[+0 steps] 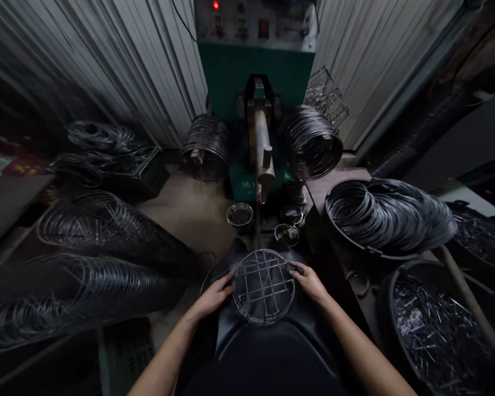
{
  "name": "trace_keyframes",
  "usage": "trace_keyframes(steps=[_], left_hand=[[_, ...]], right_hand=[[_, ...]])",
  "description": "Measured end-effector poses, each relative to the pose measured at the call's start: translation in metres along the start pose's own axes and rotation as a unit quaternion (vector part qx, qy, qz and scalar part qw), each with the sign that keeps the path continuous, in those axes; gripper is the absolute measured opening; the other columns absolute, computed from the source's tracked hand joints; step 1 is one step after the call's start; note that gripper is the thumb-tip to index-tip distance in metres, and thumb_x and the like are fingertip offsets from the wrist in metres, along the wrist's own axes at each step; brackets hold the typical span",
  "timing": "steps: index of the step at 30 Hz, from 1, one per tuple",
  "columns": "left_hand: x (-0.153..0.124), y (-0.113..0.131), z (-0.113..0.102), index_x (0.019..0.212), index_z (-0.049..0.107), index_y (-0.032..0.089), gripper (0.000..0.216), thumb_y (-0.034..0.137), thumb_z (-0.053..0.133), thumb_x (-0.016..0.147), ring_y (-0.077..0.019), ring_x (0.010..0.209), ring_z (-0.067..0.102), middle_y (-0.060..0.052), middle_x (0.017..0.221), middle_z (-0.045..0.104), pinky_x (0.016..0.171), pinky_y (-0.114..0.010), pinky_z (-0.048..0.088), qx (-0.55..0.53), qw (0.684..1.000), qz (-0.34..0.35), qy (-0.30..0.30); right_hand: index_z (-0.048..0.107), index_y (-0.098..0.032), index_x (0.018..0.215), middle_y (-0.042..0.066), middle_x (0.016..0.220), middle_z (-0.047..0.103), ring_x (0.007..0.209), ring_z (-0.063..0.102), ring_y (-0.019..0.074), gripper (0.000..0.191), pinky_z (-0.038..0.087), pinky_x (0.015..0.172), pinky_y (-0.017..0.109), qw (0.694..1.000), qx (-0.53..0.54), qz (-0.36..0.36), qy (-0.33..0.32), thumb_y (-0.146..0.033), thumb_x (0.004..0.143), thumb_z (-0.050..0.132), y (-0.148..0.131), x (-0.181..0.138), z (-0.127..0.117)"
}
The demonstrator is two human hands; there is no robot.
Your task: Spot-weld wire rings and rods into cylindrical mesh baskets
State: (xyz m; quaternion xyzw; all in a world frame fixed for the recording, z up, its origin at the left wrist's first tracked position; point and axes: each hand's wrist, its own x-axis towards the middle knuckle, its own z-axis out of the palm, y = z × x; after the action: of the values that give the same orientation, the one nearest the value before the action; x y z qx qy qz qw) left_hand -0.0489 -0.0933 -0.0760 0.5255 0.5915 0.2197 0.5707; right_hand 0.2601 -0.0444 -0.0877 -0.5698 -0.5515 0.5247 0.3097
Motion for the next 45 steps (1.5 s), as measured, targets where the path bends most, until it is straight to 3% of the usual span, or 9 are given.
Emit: trace_keyframes(steps=[3, 7, 11, 17, 23, 27, 32, 39, 45], left_hand=[[-0.009, 0.005, -0.007, 0.138, 0.037, 0.020, 0.090, 0.042, 0.072, 0.058, -0.0264, 0.116, 0.049, -0.008, 0.129, 0.053, 0.099, -0.036, 0.039, 0.038, 0.997, 0.000, -0.066], [-0.015, 0.010, 0.013, 0.144, 0.016, 0.014, 0.125, 0.042, 0.082, 0.042, -0.0345, 0.128, 0.036, -0.017, 0.139, 0.038, 0.106, -0.042, 0.031, 0.159, 0.987, -0.009, -0.020], [-0.021, 0.013, 0.037, 0.145, 0.003, 0.016, 0.126, 0.049, 0.078, 0.049, -0.0367, 0.121, 0.045, -0.019, 0.133, 0.039, 0.096, -0.043, 0.040, 0.256, 0.965, -0.047, 0.022], [-0.026, 0.019, 0.046, 0.144, 0.007, 0.016, 0.117, 0.050, 0.074, 0.053, -0.0362, 0.119, 0.047, -0.017, 0.130, 0.041, 0.088, -0.037, 0.044, 0.330, 0.940, -0.068, 0.063], [-0.025, 0.012, 0.041, 0.144, 0.009, 0.016, 0.123, 0.041, 0.079, 0.046, -0.0337, 0.117, 0.048, -0.016, 0.127, 0.044, 0.093, -0.038, 0.042, 0.279, 0.959, -0.023, 0.047], [-0.024, -0.001, 0.017, 0.142, 0.024, 0.020, 0.119, 0.037, 0.083, 0.040, -0.0297, 0.118, 0.046, -0.012, 0.128, 0.046, 0.099, -0.038, 0.038, 0.130, 0.991, 0.032, -0.004], [-0.018, 0.006, -0.004, 0.139, 0.032, 0.020, 0.084, 0.055, 0.062, 0.069, -0.0186, 0.092, 0.059, -0.006, 0.110, 0.059, 0.082, -0.032, 0.048, -0.101, 0.995, -0.019, 0.009], [-0.011, 0.017, 0.019, 0.131, 0.047, 0.016, 0.071, 0.057, 0.054, 0.074, -0.0272, 0.116, 0.052, -0.008, 0.125, 0.059, 0.098, -0.040, 0.042, -0.054, 0.997, 0.030, 0.051], [-0.001, 0.009, 0.018, 0.133, 0.045, 0.011, 0.071, 0.051, 0.049, 0.074, -0.0277, 0.128, 0.042, -0.009, 0.137, 0.047, 0.109, -0.042, 0.029, 0.020, 0.998, 0.018, 0.061]], right_hand=[[0.069, -0.020, 0.103, 0.005, 0.102, 0.071, 0.103, 0.062, 0.0246, 0.038, 0.042, 0.098, 0.041, 0.999, 0.013, 0.030, -0.022, -0.030, 0.066, 0.068, 0.003, -0.007, -0.004], [0.068, -0.021, 0.106, 0.005, 0.108, 0.069, 0.105, 0.061, 0.0241, 0.040, 0.041, 0.099, 0.041, 0.999, 0.017, 0.041, -0.005, -0.028, 0.067, 0.069, 0.009, -0.015, -0.002], [0.068, -0.020, 0.106, 0.006, 0.112, 0.068, 0.108, 0.060, 0.0226, 0.037, 0.040, 0.101, 0.039, 1.000, -0.007, 0.021, 0.012, -0.025, 0.069, 0.066, 0.016, -0.019, 0.005], [0.069, -0.021, 0.102, 0.004, 0.106, 0.070, 0.103, 0.063, 0.0214, 0.033, 0.042, 0.099, 0.039, 0.997, -0.045, -0.004, 0.060, -0.019, 0.070, 0.064, 0.017, -0.018, 0.011], [0.070, -0.021, 0.101, 0.004, 0.102, 0.071, 0.100, 0.065, 0.0235, 0.033, 0.047, 0.094, 0.039, 0.993, -0.071, -0.042, 0.083, -0.019, 0.069, 0.063, 0.013, -0.035, 0.017], [0.071, -0.021, 0.099, 0.006, 0.103, 0.071, 0.100, 0.064, 0.0251, 0.030, 0.048, 0.092, 0.040, 0.993, -0.058, -0.043, 0.097, -0.031, 0.072, 0.063, 0.017, -0.049, 0.013], [0.071, -0.018, 0.098, 0.010, 0.102, 0.071, 0.098, 0.065, 0.0270, 0.037, 0.048, 0.091, 0.042, 0.990, -0.026, -0.032, 0.134, -0.044, 0.074, 0.060, 0.006, -0.045, 0.010], [0.066, -0.021, 0.111, 0.007, 0.114, 0.066, 0.109, 0.060, 0.0262, 0.038, 0.044, 0.099, 0.044, 0.988, -0.031, -0.082, 0.124, -0.040, 0.079, 0.055, -0.016, -0.042, 0.022], [0.067, -0.019, 0.110, 0.008, 0.112, 0.067, 0.108, 0.061, 0.0259, 0.037, 0.043, 0.099, 0.043, 0.991, -0.057, -0.063, 0.102, -0.035, 0.079, 0.054, -0.013, -0.029, 0.022]])
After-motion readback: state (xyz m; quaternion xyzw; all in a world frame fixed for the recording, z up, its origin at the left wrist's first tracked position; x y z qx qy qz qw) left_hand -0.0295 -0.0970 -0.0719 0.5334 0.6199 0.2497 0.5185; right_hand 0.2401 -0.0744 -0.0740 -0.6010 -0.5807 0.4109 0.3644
